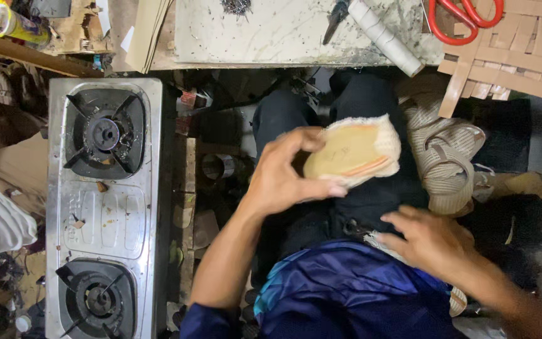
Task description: The person holds a woven slip-on shoe on their lap and uses pincers to trim and pull away excess woven material from the sole edge, working around the shoe. They then hammer the sole surface with a hammer to set it and continue trimming remaining edges.
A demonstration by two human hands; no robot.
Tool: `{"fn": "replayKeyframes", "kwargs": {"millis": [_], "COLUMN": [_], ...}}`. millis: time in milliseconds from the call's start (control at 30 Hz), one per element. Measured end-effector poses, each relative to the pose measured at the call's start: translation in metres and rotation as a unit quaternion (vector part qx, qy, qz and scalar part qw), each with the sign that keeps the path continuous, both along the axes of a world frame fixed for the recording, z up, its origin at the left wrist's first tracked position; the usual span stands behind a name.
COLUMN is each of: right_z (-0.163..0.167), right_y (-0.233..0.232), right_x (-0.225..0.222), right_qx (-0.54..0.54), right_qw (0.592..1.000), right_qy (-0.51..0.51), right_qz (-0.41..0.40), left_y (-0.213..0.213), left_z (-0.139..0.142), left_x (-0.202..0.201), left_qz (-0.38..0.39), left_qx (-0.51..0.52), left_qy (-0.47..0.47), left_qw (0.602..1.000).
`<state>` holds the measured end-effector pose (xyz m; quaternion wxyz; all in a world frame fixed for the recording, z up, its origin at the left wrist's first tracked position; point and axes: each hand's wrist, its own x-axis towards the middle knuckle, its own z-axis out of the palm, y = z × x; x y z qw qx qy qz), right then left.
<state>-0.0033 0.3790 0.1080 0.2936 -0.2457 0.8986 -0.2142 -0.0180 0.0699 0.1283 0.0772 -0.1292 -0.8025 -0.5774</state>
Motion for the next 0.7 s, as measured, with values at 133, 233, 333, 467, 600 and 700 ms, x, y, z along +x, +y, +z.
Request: {"fn": "replayKeyframes", "kwargs": {"millis": [133, 233, 333, 467, 600, 700], "right_z": [0.000, -0.004, -0.008, -0.005, 0.010, 0.017], "right_y": [0.004, 0.005, 0.004, 0.004, 0.011, 0.011], "right_x": [0.020, 0.021, 0.017, 0.009, -0.006, -0.031], "right_qx": [0.062, 0.123, 0.103, -0.082, -0.200, -0.185], "right_qw": [0.993, 0.983, 0.981, 0.994, 0.968, 0.972], "right_qy": [0.055, 0.026, 0.079, 0.001, 0.050, 0.042], "right_qz": [0.080, 0.135, 0.146, -0.071, -0.143, -0.136], "left_y": [0.020, 0.040, 0.048, 0.049, 0.051, 0.050], "left_z": [0.004, -0.006, -0.016, -0.023, -0.024, -0.024], "left_x": [-0.040, -0.050, -0.045, -0.037, -0.034, -0.033], "left_qz": [-0.008, -0.010, -0.009, 0.010, 0.015, 0.020], "left_qx": [-0.332, -0.426, -0.434, -0.432, -0.436, -0.427], "left_qy": [0.068, 0.090, 0.108, 0.157, 0.154, 0.156], "left_qw": [0.941, 0.900, 0.895, 0.888, 0.887, 0.890]}}
